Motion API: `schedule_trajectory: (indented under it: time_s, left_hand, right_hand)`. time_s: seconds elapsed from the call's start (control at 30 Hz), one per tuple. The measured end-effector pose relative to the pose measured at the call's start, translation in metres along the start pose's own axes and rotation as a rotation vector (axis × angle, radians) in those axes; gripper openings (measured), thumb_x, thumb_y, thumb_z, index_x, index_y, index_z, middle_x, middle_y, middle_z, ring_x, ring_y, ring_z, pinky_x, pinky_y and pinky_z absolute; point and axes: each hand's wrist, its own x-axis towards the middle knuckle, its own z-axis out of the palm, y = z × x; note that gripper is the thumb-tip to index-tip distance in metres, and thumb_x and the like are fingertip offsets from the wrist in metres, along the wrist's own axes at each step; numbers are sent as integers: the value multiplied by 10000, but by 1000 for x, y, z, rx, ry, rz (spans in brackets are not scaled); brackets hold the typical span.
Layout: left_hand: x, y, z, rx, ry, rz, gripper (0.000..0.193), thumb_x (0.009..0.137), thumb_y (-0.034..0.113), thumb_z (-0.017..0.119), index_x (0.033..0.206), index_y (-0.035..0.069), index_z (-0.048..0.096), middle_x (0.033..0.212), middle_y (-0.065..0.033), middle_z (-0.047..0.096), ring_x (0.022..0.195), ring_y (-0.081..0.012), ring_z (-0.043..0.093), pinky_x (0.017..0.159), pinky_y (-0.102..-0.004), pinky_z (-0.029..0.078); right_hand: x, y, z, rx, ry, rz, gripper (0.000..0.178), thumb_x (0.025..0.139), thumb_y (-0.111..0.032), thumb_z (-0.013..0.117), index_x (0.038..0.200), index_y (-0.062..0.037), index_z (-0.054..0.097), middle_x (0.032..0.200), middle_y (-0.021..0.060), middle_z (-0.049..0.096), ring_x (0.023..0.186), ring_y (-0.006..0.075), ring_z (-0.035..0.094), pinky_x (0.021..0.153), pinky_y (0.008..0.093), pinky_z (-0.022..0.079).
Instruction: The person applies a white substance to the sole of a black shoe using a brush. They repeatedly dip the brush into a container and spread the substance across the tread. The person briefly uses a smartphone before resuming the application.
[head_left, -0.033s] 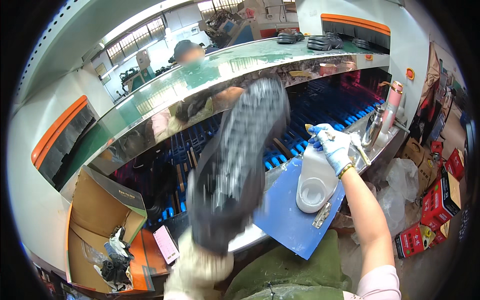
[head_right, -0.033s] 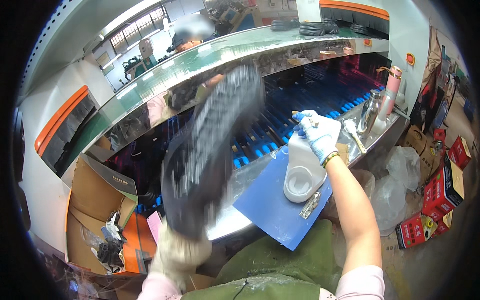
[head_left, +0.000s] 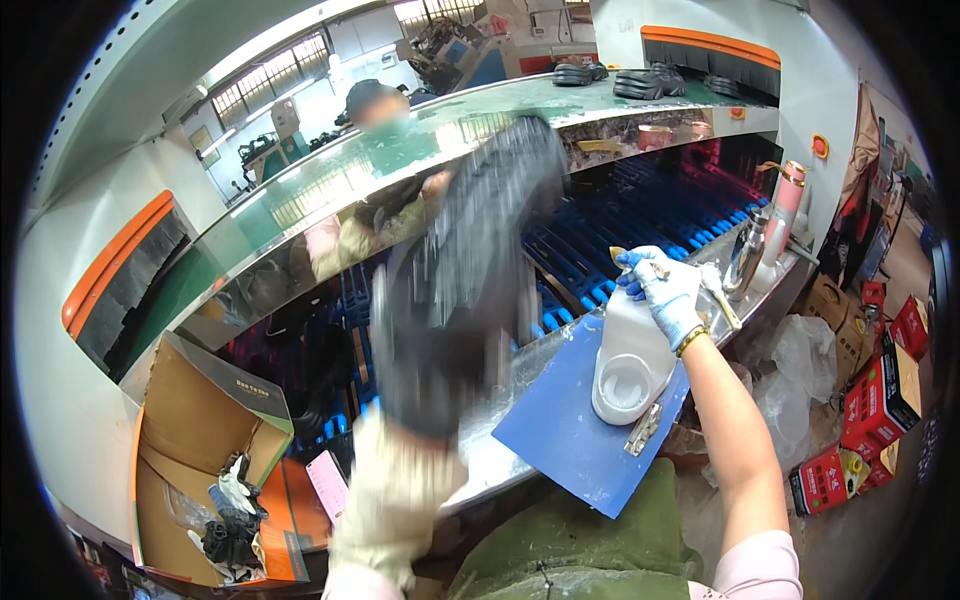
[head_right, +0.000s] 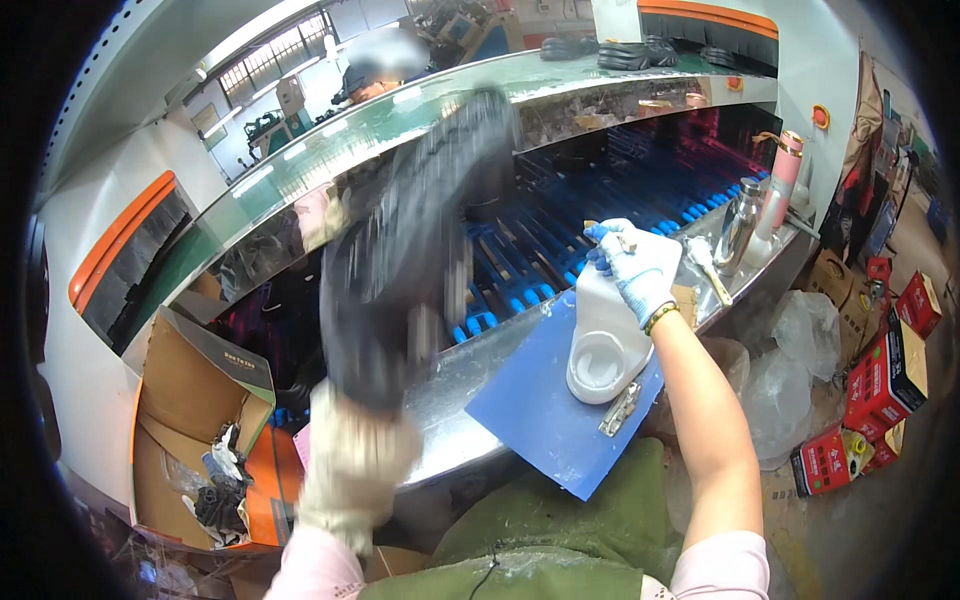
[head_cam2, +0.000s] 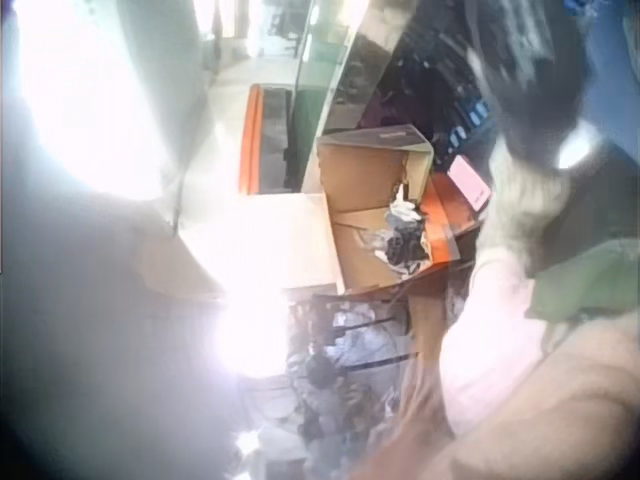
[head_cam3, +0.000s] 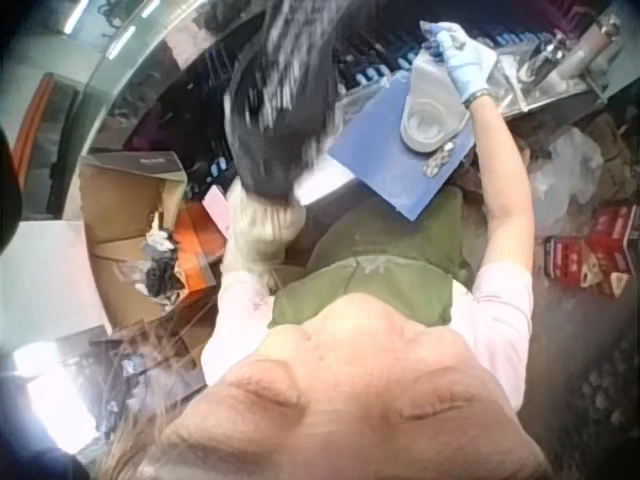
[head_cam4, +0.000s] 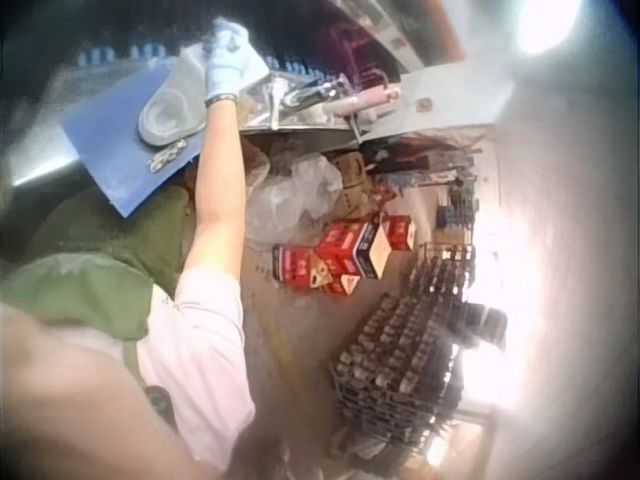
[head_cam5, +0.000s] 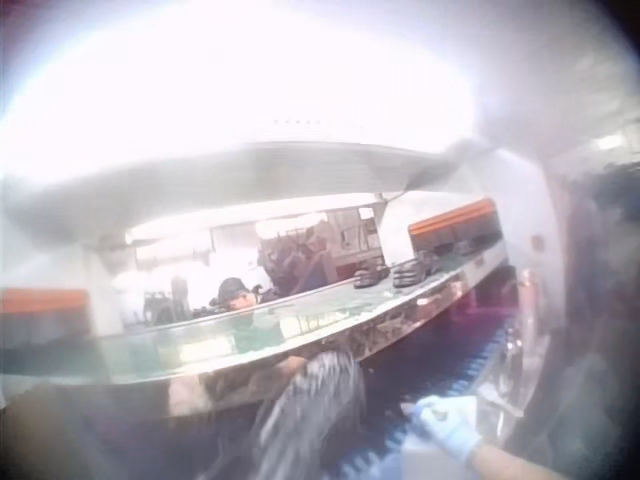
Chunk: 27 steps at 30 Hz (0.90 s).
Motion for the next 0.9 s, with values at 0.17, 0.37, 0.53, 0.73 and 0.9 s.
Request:
schedule_trajectory:
  time_s: [0.17,0.37,0.53,0.73,0.9]
  left_hand:
    - [137,59,-53,-64,-103,50,879,996,650,492,1638,206,89,1557,-349,301,1290,-457,558,867,-445,645]
    - [114,-19,-67,526,327,148,694,1047,551,489,1588,144,337,1434,-223,520,1195,-341,633,944,-443,585]
    - [69,-11,-62,921,275,44,666,1051,459,547,1571,79,374,1352,-122,608,1130,-227,653,883,-363,580]
    - [-11,6,-135,2312,-134,-174,751,919,404,737,1566,169,435,1469,-175,534,1369,-358,480,1178,-487,362]
    - [-98,60,-234,2557,615,-883,911,815,514,783,1597,296,370,1564,-177,436,1420,-421,428,1188,-511,357]
  right_hand:
    - [-1,-6,10,99,-27,115,260,996,-271,694,1151,-62,687,1001,67,743,805,96,687,690,222,551]
    - [0,2,-9,113,-24,118,288,994,-304,696,1159,-68,688,1073,73,743,857,112,697,726,228,566]
    - [-2,-1,-2,121,-31,91,277,1007,-307,678,1157,-75,709,997,70,743,825,94,694,717,219,560]
    - [3,10,-6,125,-33,15,238,1022,-224,653,1195,-65,690,1017,46,731,811,86,698,722,209,566]
    - [1,7,5,32,16,122,272,951,-323,740,1126,-123,680,931,8,709,817,59,673,745,215,544]
